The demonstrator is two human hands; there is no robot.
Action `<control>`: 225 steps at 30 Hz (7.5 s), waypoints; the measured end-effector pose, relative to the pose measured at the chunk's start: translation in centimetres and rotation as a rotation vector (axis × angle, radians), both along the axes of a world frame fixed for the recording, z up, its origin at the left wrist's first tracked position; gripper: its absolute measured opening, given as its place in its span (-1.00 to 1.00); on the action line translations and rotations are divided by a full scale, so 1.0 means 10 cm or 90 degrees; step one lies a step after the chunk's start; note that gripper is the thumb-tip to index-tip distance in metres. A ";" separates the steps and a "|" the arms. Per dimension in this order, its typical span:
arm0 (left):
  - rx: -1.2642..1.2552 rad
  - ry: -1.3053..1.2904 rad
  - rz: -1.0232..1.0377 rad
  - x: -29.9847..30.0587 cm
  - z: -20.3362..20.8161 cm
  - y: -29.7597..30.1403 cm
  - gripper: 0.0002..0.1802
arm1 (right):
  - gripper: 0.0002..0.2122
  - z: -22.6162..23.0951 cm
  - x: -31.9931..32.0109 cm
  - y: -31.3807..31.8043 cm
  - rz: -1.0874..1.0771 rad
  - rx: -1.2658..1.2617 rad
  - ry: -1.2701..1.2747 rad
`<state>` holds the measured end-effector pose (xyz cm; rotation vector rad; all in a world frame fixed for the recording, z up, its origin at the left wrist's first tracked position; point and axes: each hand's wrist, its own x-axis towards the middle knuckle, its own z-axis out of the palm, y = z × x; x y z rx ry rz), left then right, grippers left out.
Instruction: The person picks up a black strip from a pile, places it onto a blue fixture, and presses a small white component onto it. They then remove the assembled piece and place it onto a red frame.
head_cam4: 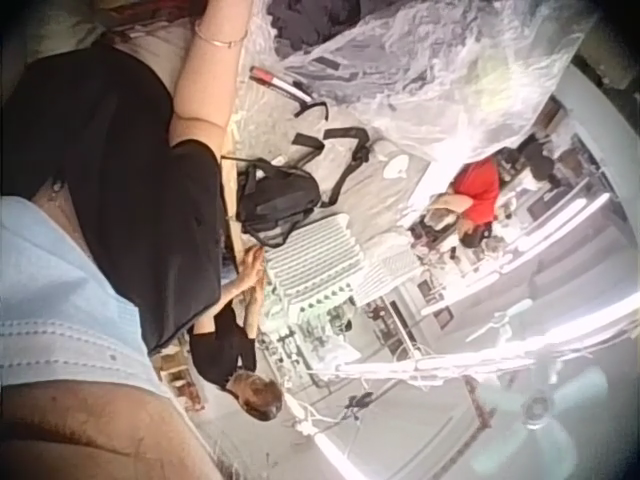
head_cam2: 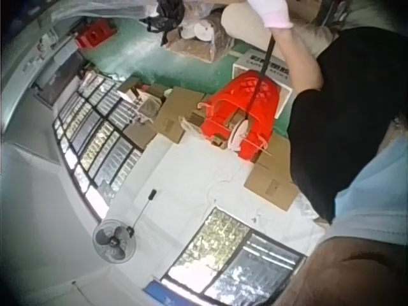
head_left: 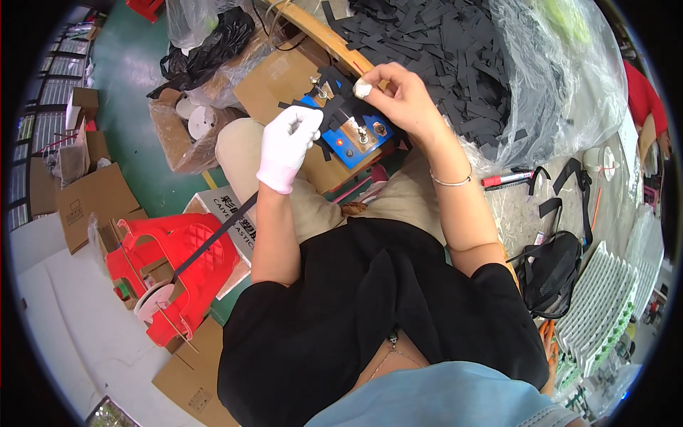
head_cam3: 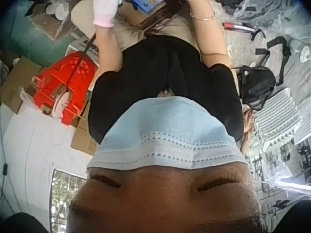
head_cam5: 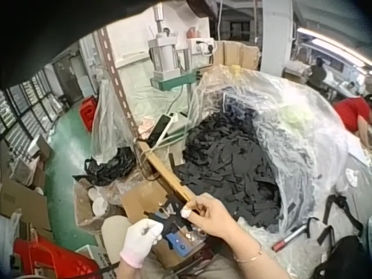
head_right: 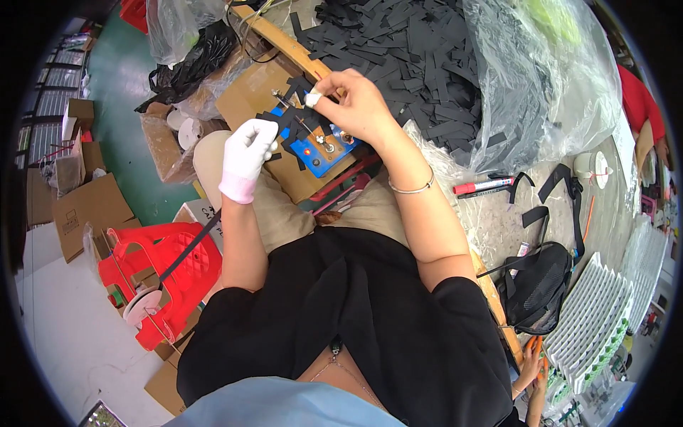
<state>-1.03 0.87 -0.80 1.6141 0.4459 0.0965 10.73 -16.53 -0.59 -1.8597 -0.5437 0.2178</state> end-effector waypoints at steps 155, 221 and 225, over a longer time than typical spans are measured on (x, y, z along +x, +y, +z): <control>-0.278 -0.190 -0.015 -0.40 -0.70 0.65 -0.83 | -0.66 -0.39 -0.87 -0.55 0.082 -0.294 -0.182; 0.063 -0.009 -0.047 0.22 0.20 -0.16 -0.83 | -0.77 0.10 0.16 -0.15 0.138 0.100 0.220; 0.041 0.001 -0.048 0.24 0.15 -0.15 -0.83 | -0.87 0.11 0.15 -0.12 0.134 0.054 0.212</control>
